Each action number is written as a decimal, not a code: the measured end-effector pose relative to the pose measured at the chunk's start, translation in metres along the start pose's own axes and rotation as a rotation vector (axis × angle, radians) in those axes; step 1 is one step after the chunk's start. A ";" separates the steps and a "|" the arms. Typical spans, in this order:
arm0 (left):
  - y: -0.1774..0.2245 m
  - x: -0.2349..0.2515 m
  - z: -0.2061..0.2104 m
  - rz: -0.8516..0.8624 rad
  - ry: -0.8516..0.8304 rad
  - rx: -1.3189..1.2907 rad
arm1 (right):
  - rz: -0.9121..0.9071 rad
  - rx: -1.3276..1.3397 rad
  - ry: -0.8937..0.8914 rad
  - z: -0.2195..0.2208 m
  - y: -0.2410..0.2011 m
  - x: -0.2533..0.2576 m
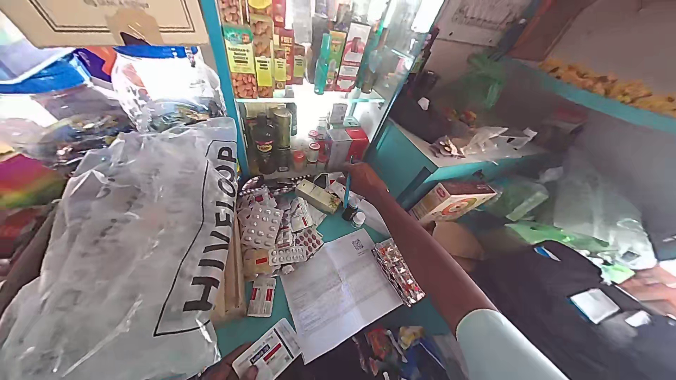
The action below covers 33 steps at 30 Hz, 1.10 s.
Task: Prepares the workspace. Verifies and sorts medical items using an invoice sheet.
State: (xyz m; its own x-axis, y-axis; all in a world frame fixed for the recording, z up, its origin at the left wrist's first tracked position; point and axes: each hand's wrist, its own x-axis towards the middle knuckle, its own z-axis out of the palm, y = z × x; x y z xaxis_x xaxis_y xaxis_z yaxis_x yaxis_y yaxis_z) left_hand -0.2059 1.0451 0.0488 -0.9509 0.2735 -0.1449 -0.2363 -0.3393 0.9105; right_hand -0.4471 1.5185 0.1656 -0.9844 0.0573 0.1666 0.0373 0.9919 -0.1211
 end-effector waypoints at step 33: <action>0.003 0.007 0.052 0.040 0.190 -0.155 | -0.430 -0.205 -0.142 0.063 -0.058 0.081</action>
State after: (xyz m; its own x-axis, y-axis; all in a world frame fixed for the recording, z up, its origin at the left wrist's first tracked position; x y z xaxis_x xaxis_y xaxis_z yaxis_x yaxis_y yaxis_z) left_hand -0.2028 1.0931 0.0704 -0.9771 0.0880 -0.1939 -0.2120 -0.4845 0.8487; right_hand -0.5399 1.4585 0.1242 -0.9313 -0.3635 0.0224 -0.3580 0.9251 0.1266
